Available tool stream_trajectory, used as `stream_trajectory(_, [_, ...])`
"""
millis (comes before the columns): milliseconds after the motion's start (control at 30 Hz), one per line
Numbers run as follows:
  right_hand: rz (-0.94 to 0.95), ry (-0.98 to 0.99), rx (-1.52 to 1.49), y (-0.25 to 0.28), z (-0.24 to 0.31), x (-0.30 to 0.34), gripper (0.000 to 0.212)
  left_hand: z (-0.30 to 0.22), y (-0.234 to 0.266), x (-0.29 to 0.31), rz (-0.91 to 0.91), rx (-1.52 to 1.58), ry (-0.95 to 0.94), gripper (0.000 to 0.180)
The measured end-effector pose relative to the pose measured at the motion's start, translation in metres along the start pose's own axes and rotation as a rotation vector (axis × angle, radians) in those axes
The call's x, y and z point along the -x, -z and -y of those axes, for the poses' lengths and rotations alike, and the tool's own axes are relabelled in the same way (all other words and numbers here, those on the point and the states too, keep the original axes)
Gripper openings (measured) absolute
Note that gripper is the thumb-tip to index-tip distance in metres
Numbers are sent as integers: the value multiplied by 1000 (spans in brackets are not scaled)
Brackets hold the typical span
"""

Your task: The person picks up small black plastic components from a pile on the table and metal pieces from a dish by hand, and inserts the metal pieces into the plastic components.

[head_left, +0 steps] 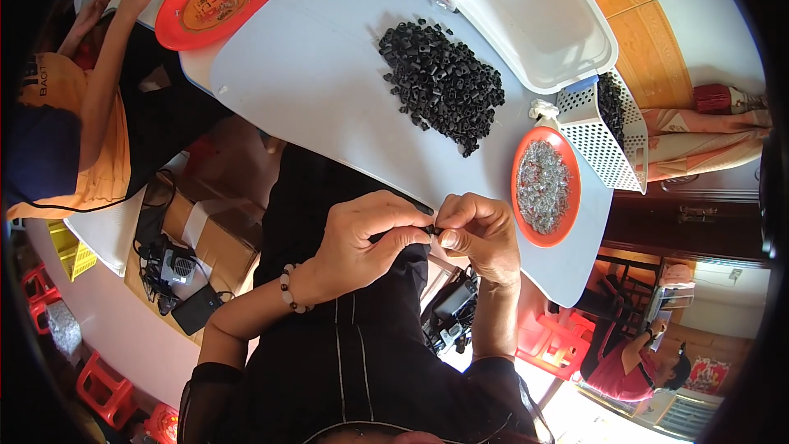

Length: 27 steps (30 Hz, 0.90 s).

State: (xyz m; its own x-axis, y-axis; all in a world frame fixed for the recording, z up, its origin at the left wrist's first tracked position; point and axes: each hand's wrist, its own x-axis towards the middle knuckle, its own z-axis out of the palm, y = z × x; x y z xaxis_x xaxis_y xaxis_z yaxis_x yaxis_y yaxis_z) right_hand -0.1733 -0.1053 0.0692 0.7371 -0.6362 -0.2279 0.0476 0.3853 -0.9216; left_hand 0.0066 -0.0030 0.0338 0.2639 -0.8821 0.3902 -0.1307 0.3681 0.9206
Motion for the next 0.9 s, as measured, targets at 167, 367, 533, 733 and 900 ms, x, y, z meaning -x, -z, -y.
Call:
stream_trajectory(167, [22, 8, 16, -1, -2, -1, 11, -2, 0, 2, 5, -11, 8, 17])
stream_trajectory(367, [33, -3, 16, 0, -6, -2, 11, 1, 0, 5, 8, -5, 9, 18])
stream_trajectory(533, [89, -16, -38, 4, -15, -3, 9, -2, -3, 10, -4, -23, -9, 21])
stream_trajectory(733, [97, -54, -61, 0, -14, 0, 9, -2, -6, 16, -38, -151, -170, 33])
stream_trajectory(900, [21, -95, -43, -8, -13, 1, 13, 2, -5, 20, -19, -248, -241, 39])
